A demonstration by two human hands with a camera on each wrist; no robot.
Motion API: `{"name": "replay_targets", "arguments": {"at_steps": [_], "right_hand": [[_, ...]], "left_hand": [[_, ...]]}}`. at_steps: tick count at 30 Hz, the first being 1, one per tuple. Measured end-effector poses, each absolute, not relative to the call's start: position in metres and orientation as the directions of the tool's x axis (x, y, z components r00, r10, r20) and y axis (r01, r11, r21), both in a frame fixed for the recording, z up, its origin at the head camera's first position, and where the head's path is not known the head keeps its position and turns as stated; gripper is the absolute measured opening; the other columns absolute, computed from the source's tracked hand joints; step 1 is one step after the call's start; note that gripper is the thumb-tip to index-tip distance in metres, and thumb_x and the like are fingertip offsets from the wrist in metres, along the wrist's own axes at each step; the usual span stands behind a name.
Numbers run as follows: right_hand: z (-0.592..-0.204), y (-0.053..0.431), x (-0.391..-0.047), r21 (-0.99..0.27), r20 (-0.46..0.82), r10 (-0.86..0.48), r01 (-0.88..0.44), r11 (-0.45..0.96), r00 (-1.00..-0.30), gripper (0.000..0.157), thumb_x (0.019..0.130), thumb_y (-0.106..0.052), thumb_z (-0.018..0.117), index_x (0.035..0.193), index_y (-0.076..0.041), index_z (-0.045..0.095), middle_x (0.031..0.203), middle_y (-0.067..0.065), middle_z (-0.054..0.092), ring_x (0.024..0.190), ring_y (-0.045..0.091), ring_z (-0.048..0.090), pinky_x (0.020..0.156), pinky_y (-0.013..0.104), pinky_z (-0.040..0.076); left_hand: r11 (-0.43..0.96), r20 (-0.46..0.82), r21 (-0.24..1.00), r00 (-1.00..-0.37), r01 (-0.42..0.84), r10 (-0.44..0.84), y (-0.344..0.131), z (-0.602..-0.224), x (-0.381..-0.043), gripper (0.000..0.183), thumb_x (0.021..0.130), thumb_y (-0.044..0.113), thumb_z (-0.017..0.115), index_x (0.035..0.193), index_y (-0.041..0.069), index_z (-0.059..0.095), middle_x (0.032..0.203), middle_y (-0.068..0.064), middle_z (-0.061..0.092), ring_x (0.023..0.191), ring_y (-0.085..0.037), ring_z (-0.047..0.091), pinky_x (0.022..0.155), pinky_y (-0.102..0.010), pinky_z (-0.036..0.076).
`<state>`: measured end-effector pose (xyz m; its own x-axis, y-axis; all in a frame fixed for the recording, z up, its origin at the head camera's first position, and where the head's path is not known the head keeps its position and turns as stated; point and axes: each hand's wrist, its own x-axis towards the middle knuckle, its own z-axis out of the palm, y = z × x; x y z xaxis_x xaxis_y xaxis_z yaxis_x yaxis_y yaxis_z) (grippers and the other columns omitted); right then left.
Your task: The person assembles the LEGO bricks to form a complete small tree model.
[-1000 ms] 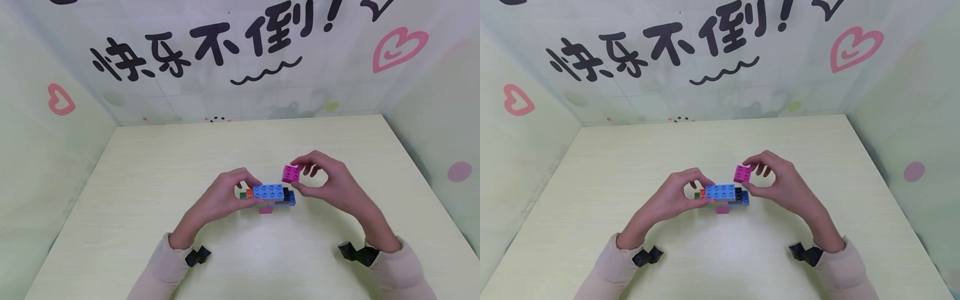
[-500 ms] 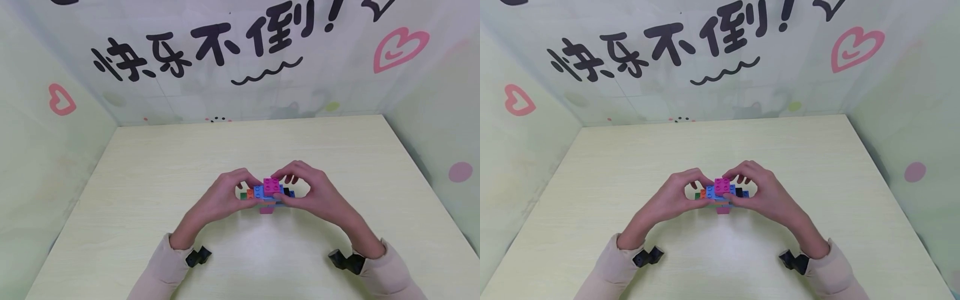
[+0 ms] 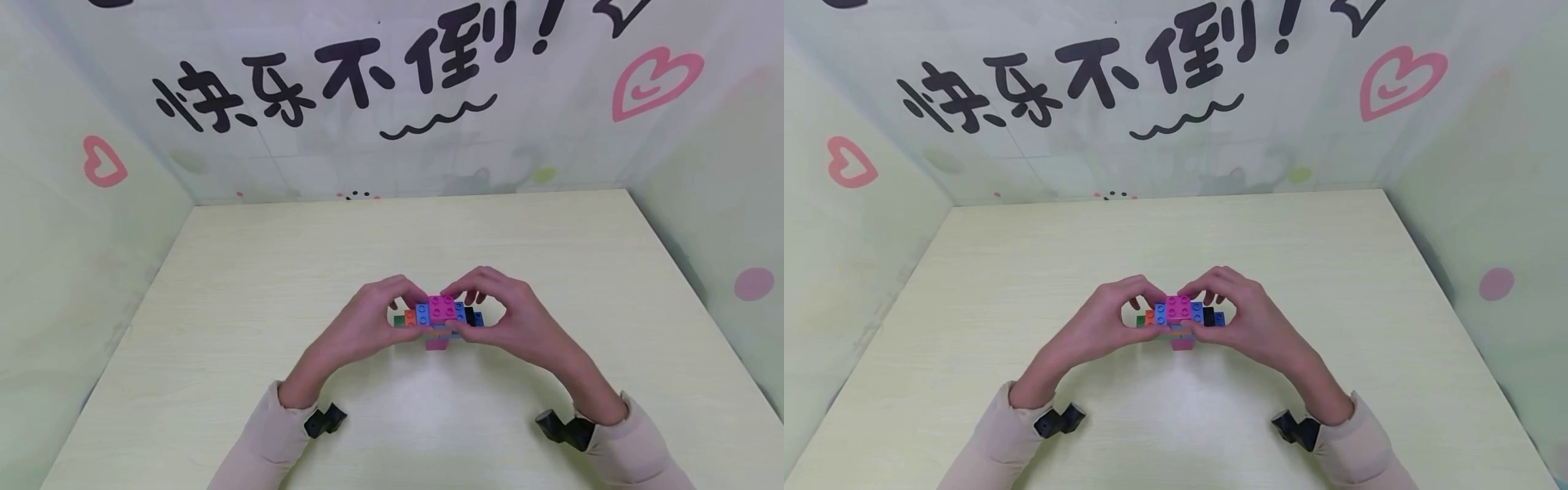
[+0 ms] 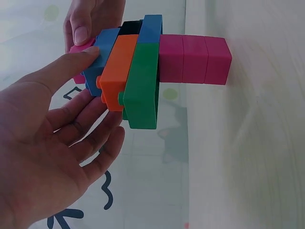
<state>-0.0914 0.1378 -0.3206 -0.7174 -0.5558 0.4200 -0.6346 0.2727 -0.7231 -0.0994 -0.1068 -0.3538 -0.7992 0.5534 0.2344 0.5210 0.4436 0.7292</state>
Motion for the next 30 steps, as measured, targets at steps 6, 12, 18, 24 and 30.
{"name": "replay_targets", "arguments": {"at_steps": [6,12,18,24,30], "right_hand": [[-0.32,0.138,-0.091,-0.72,0.428,-0.559,-0.642,0.264,-0.71,0.039,0.072,0.007,0.081,0.108,-0.005,0.068,0.101,0.003,0.066,0.085,0.021,0.058,0.073,0.027,0.048],[-0.322,0.138,-0.092,-0.736,0.423,-0.564,-0.632,0.243,-0.709,0.04,0.072,0.009,0.081,0.108,-0.004,0.069,0.102,0.004,0.067,0.085,0.021,0.059,0.071,0.035,0.05],[-0.338,0.142,-0.099,-0.739,0.421,-0.572,-0.631,0.234,-0.704,0.042,0.074,0.004,0.082,0.111,-0.009,0.069,0.105,0.0,0.066,0.085,0.017,0.058,0.072,0.035,0.049],[-0.351,0.149,-0.106,-0.728,0.412,-0.588,-0.639,0.247,-0.697,0.043,0.077,-0.005,0.083,0.115,-0.018,0.068,0.109,-0.008,0.064,0.086,0.011,0.058,0.071,0.033,0.05],[-0.352,0.15,-0.106,-0.725,0.419,-0.592,-0.646,0.237,-0.688,0.043,0.078,-0.007,0.083,0.117,-0.017,0.068,0.111,-0.007,0.064,0.088,0.01,0.058,0.067,0.03,0.05]], "left_hand": [[0.388,0.328,0.71,-0.764,0.588,0.556,-0.104,-0.349,-0.097,0.045,0.078,0.024,0.085,0.117,0.017,0.064,0.108,0.013,0.061,0.098,-0.005,0.056,0.079,-0.031,0.051],[0.369,0.378,0.706,-0.762,0.605,0.526,-0.102,-0.344,-0.094,0.034,0.079,0.019,0.084,0.109,0.015,0.069,0.102,0.012,0.065,0.095,-0.008,0.059,0.078,-0.037,0.051],[0.378,0.369,0.705,-0.766,0.599,0.526,-0.102,-0.344,-0.095,0.029,0.079,0.019,0.085,0.103,0.015,0.07,0.097,0.009,0.066,0.093,-0.008,0.059,0.076,-0.034,0.052],[0.38,0.377,0.694,-0.758,0.612,0.532,-0.1,-0.345,-0.094,0.027,0.079,0.016,0.084,0.101,0.013,0.069,0.098,0.008,0.065,0.091,-0.006,0.059,0.078,-0.032,0.052],[0.384,0.381,0.687,-0.756,0.617,0.532,-0.099,-0.345,-0.093,0.027,0.078,0.014,0.084,0.099,0.013,0.068,0.098,0.007,0.063,0.092,-0.006,0.059,0.081,-0.033,0.052]]}}
